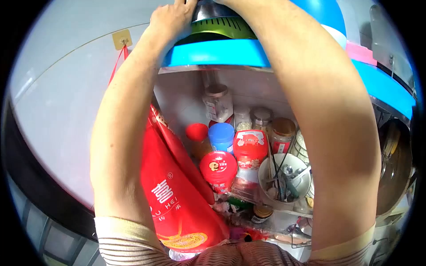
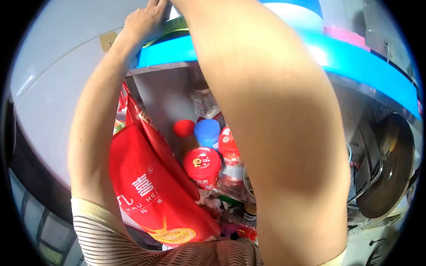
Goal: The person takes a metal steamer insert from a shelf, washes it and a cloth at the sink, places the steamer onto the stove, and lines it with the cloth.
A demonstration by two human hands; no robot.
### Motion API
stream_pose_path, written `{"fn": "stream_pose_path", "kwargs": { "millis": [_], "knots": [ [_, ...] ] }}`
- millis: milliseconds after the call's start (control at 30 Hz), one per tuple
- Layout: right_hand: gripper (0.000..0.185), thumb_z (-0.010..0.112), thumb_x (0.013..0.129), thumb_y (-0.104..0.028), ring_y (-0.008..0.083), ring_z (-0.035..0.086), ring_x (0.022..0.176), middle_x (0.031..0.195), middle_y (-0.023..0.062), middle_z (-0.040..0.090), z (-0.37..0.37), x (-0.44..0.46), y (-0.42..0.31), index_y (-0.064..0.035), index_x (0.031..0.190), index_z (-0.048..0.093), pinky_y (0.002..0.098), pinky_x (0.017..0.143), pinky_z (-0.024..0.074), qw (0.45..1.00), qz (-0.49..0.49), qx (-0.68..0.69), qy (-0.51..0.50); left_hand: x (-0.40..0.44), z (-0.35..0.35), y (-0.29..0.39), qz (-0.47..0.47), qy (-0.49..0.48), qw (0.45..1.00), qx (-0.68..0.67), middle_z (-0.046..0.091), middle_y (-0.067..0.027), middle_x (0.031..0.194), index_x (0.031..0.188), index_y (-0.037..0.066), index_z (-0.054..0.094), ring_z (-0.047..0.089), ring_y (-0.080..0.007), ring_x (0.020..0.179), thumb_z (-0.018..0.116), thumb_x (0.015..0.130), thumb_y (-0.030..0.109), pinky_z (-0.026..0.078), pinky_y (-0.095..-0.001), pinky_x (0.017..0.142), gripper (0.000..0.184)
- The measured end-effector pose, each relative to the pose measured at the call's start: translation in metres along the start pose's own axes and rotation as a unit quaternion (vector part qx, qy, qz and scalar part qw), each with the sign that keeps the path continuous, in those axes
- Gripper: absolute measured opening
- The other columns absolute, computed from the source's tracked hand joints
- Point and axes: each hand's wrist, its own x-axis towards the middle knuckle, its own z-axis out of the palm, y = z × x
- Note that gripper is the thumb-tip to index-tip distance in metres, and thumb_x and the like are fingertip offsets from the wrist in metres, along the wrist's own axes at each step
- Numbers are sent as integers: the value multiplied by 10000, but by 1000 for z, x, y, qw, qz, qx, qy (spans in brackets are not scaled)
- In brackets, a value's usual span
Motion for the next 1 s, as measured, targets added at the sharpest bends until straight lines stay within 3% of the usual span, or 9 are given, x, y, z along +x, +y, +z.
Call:
{"fn": "stream_pose_path", "kwargs": {
  "millis": [67,167,200,300,400,500,600,767,1000],
  "knots": [
    [136,552,788,-139,208,620,891,938,86,631,2,1,2,-85,873,642,333,716,500,1000,15,13,11,5,5,-9,-4,70,997,6,569,-172,922,1279,67,332,601,-381,703,431,801,65,496,-437,585,488],
    [139,533,799,-129,212,624,873,925,89,630,10,7,7,-78,878,635,333,719,500,997,56,24,42,-2,4,-32,-54,137,987,-63,569,-187,918,1276,71,335,598,-386,735,449,794,73,487,-455,601,496],
    [156,515,813,-133,220,623,870,926,91,630,11,8,9,-86,922,617,336,724,499,998,39,14,41,-7,3,-43,-55,152,983,-84,556,-209,951,1270,57,333,588,-402,764,470,775,58,474,-479,615,513],
    [163,499,825,-139,231,621,880,926,97,628,10,8,9,-97,950,596,347,734,498,996,43,59,58,-22,-7,-55,-161,105,977,-92,482,-136,1261,1288,208,406,566,-319,1030,627,736,74,500,-404,808,610],
    [158,494,830,-147,238,619,889,936,103,628,6,3,10,-104,953,584,358,744,497,997,34,57,45,-48,23,-65,-65,275,953,-109,568,-82,1151,1266,193,417,643,-273,815,515,790,7,531,-367,669,521],
    [152,501,825,-142,239,621,887,937,108,629,10,-1,7,-101,945,585,358,749,497,995,40,50,70,-68,42,-73,-53,321,930,-170,559,-90,1161,1272,195,414,637,-255,809,512,795,-6,527,-342,673,527],
    [154,509,819,-138,242,622,884,939,107,630,3,1,6,-103,947,586,354,752,497,996,75,49,21,-78,45,-81,-42,362,913,-185,576,-85,1139,1248,155,451,624,-227,870,554,779,-18,528,-311,730,510],
    [162,517,808,-124,257,622,887,941,105,629,4,1,9,-105,953,587,361,748,494,995,73,63,36,-89,41,-80,-70,381,896,-217,565,-83,1174,1220,120,487,578,-224,1031,593,761,-14,498,-312,849,490],
    [191,524,786,-95,279,613,892,917,136,638,-8,2,20,-125,944,628,378,767,481,990,90,112,12,-83,31,-83,-67,497,844,-188,557,-94,1185,1204,72,506,558,-233,1065,549,837,23,478,-314,883,373]
  ]
}}
